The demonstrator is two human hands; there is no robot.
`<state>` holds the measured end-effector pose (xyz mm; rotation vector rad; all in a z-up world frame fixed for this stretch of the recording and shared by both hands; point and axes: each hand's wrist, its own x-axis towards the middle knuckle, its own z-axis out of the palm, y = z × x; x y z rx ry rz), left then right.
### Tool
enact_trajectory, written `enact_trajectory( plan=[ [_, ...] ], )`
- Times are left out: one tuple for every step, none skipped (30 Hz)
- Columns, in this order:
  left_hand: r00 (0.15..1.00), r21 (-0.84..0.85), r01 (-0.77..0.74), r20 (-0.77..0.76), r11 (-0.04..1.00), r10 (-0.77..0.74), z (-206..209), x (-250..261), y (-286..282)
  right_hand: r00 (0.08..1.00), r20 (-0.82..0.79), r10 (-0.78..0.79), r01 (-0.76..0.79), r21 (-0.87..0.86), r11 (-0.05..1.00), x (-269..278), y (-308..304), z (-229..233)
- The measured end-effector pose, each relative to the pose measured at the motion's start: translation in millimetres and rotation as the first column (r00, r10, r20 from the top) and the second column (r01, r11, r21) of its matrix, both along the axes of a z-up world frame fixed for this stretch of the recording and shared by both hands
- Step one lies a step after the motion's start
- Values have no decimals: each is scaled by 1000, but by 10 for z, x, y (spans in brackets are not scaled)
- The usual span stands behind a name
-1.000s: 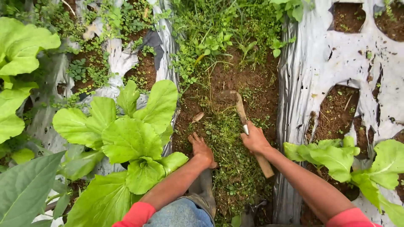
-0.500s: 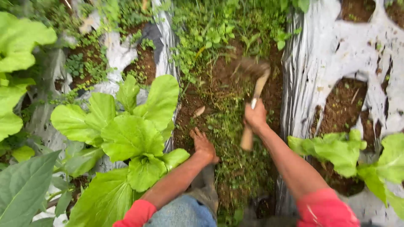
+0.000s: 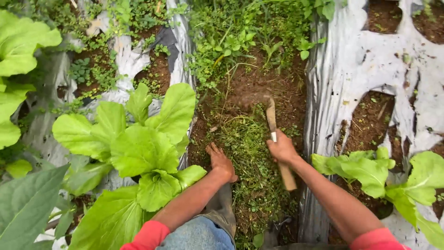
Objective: Weeding a vegetable garden by hand and using a hand sickle to clear soil between plants.
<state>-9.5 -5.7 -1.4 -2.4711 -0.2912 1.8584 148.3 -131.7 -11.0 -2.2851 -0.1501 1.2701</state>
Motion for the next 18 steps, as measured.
enact_trajectory(
  plan=[
    [1000, 0, -12, -5, 1000, 12, 35, 37, 57, 1000, -5, 12, -12, 0, 1000, 98, 134, -32],
    [1000, -10, 1, -3, 1000, -1, 78, 41, 44, 996, 64, -57, 53, 59, 997, 144, 176, -56],
    [1000, -20, 15, 0, 1000, -15, 126, 52, 30, 983, 130, -129, 114, 121, 986, 196, 215, -76],
    [1000, -12, 7, 3, 1000, -7, 159, 43, 13, 984, 132, -123, 106, 129, 986, 284, 334, -109],
    [1000, -10, 1, -3, 1000, -1, 202, 36, -1, 964, 137, -228, 205, 166, 965, 373, 459, -129],
    [1000, 0, -4, -7, 1000, 4, 239, 37, 24, 933, 136, -333, 301, 210, 930, 468, 626, -153],
    [1000, 15, -10, -2, 1000, 10, 208, 98, 103, 934, 136, -329, 294, 226, 928, 433, 770, -177],
    [1000, 0, 2, 18, 1000, -2, 190, 66, 83, 965, 113, -237, 212, 199, 957, 292, 790, -209],
    [999, -16, 13, 39, 1000, -13, 163, 37, 68, 986, 86, -143, 127, 175, 976, 154, 814, -247],
    [999, -17, 15, 37, 1000, -15, 172, 38, 52, 986, 84, -145, 129, 175, 976, 91, 807, -26],
    [999, -21, 21, 29, 1000, -21, 181, 32, 39, 995, 85, 60, -68, 89, 994, 23, 802, 194],
    [1000, -17, 14, 18, 1000, -14, 185, -2, 43, 959, 69, 275, -276, 15, 961, -66, 834, 402],
    [1000, -9, 3, 13, 1000, -3, 229, 54, 152, 956, 66, 285, -287, 24, 958, 32, 954, 291],
    [999, -4, 30, 30, 1000, -30, 293, 56, 137, 968, 161, 193, -208, 80, 975, 67, 926, 197],
    [997, 1, 57, 47, 998, -57, 367, 63, 127, 963, 251, 95, -133, 141, 981, 102, 897, 112],
    [997, 19, 45, 58, 999, -46, 397, 64, 138, 959, 264, 102, -147, 156, 977, 200, 994, -146],
    [999, -5, 27, 47, 1000, -27, 438, 64, 145, 962, 197, -191, 138, 254, 957, 303, 1099, -390],
    [999, -36, 18, 33, 999, -17, 474, 30, 95, 877, 100, -469, 418, 319, 850, 371, 1133, -637]
  ],
)
